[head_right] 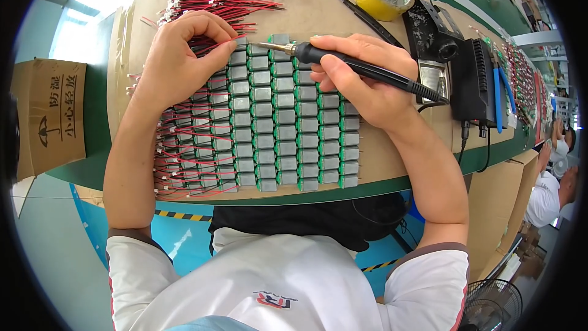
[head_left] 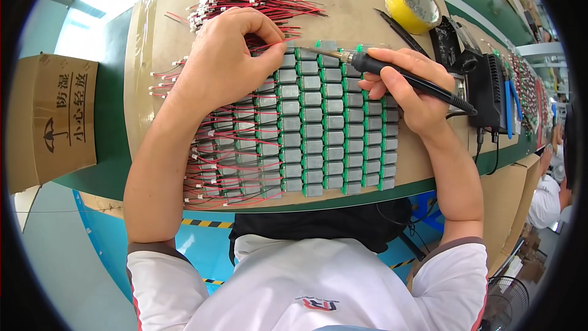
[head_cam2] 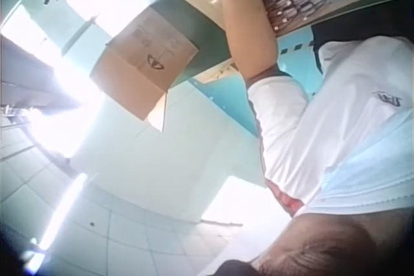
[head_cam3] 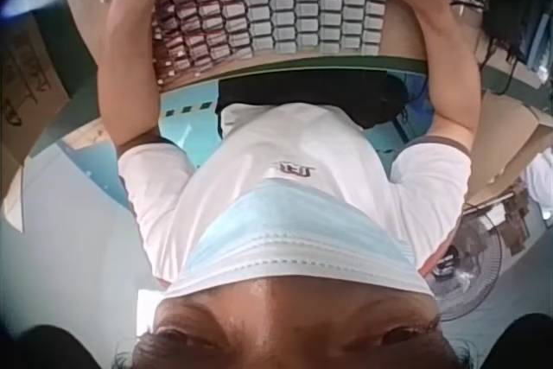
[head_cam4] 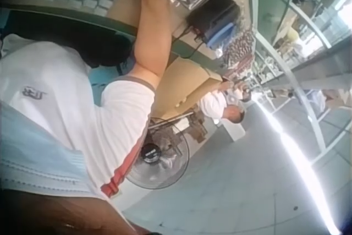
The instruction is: The person solders wire leads onto battery cells arranged in a grid on a workbench, repeatedly positioning each wire lead onto a cell and attaching it using a soldering iron.
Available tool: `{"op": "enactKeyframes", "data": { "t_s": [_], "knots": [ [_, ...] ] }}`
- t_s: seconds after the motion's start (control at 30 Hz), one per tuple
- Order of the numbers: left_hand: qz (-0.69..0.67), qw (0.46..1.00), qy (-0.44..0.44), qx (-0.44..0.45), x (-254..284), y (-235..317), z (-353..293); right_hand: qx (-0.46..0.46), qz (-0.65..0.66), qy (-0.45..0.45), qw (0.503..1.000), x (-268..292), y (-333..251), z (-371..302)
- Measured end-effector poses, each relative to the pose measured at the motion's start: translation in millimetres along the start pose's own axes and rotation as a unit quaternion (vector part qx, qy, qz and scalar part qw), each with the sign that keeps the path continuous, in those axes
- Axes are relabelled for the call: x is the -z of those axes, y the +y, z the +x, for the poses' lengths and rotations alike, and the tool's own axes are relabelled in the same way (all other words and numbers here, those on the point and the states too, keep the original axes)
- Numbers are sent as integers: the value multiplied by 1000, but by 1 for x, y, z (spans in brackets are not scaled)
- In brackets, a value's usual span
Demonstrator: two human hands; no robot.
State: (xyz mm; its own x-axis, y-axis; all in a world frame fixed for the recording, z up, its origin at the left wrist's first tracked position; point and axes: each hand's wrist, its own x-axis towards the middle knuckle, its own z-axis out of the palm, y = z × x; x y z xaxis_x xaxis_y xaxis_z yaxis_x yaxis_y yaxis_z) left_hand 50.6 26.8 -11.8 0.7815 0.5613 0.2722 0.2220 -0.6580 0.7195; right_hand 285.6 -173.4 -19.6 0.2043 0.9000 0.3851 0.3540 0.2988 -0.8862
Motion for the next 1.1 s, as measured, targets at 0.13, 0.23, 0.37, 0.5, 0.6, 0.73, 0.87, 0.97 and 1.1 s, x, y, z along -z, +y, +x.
{"op": "enactKeyframes", "data": {
  "t_s": [0.13,0.23,0.37,0.5,0.6,0.73,0.87,0.97,1.1],
  "knots": [
    [1,1000,0,3,1,1,-1,2,1,-3,1000,-1,1,0],
    [16,999,-31,34,4,5,-1,4,0,-3,1000,-1,1,0],
    [15,999,-32,34,4,4,-1,6,-6,-7,1000,-1,-1,1],
    [17,999,-32,39,3,6,0,9,-8,-4,1000,0,-1,1],
    [19,999,-32,35,3,5,0,24,-10,-3,1000,0,1,1],
    [15,999,-34,32,3,6,0,26,-14,-3,1000,-1,1,1],
    [18,999,-35,32,4,6,-1,27,-20,-6,999,-1,1,1],
    [23,999,-35,32,4,7,-1,22,-15,2,1000,-1,0,0],
    [24,998,-38,41,5,8,-1,25,-6,10,1000,-1,1,-1]
  ]
}}
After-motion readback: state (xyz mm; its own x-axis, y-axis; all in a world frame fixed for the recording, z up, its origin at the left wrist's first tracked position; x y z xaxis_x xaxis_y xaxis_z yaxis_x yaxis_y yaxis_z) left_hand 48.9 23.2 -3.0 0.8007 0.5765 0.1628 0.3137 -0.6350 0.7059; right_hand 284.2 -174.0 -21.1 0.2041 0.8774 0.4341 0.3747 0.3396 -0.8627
